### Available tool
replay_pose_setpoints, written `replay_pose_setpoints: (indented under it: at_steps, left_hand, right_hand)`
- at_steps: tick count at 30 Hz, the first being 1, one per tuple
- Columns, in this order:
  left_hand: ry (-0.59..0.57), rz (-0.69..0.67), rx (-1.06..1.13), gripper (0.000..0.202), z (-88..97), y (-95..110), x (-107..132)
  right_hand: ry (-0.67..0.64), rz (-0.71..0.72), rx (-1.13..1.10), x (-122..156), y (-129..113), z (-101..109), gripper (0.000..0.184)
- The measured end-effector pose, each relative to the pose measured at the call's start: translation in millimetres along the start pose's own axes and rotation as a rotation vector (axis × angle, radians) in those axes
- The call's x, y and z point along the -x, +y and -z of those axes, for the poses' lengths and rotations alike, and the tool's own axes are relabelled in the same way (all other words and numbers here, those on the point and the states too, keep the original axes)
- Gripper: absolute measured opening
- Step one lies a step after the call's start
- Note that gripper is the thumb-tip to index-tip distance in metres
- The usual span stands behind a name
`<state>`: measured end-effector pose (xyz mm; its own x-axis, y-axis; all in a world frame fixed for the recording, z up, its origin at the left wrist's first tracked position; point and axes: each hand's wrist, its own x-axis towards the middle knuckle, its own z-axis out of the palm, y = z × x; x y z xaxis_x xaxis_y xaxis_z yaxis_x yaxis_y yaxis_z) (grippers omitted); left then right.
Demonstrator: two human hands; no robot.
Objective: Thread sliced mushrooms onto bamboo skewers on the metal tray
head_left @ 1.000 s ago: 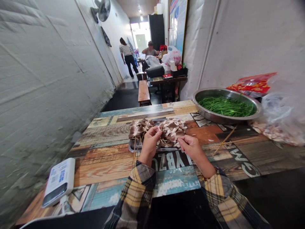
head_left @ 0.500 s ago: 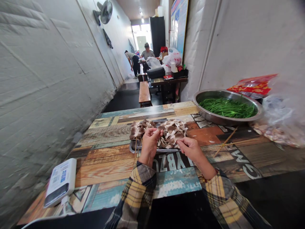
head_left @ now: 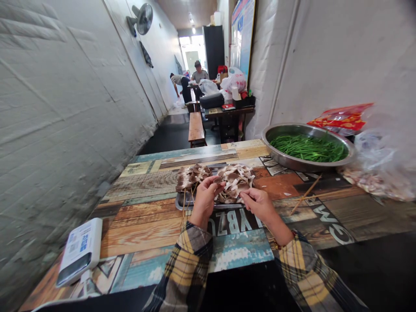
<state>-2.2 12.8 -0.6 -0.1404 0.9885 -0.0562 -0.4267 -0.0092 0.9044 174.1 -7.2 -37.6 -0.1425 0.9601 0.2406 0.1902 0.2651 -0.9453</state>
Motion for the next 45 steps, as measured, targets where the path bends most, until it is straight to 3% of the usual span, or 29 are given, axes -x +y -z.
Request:
replay_pose_setpoints:
  at_steps: [6, 11, 16, 21, 29, 45]
  left_hand:
    - [0.048, -0.145, -0.145, 0.023, 8.8, -5.4, -7.2]
    - [0.138, -0.139, -0.005, 0.03, 12.6, -3.7, -9.6]
    - [0.126, -0.111, 0.132, 0.039, 10.3, 0.0, -6.5]
    - [0.08, -0.122, 0.149, 0.026, 10.7, 0.0, -7.1]
    - [0.055, -0.105, 0.198, 0.025, 10.9, 0.6, -6.1]
    - [0.063, -0.186, 0.052, 0.019, 8.8, -0.7, -4.4]
  right_hand:
    - [0.002, 0.005, 0.002, 0.0, -1.2, 0.0, 0.035]
    - [-0.02, 0.022, 0.03, 1.1, -3.1, 0.3, 0.033]
    - [-0.054, 0.047, 0.091, 2.7, -6.0, 1.5, 0.032]
    - [-0.092, 0.079, 0.142, 3.7, -6.4, 1.6, 0.031]
    - [-0.121, 0.126, 0.244, 4.9, -12.4, 1.3, 0.027]
    - [-0.103, 0.144, 0.307, 4.2, -9.9, 1.5, 0.029]
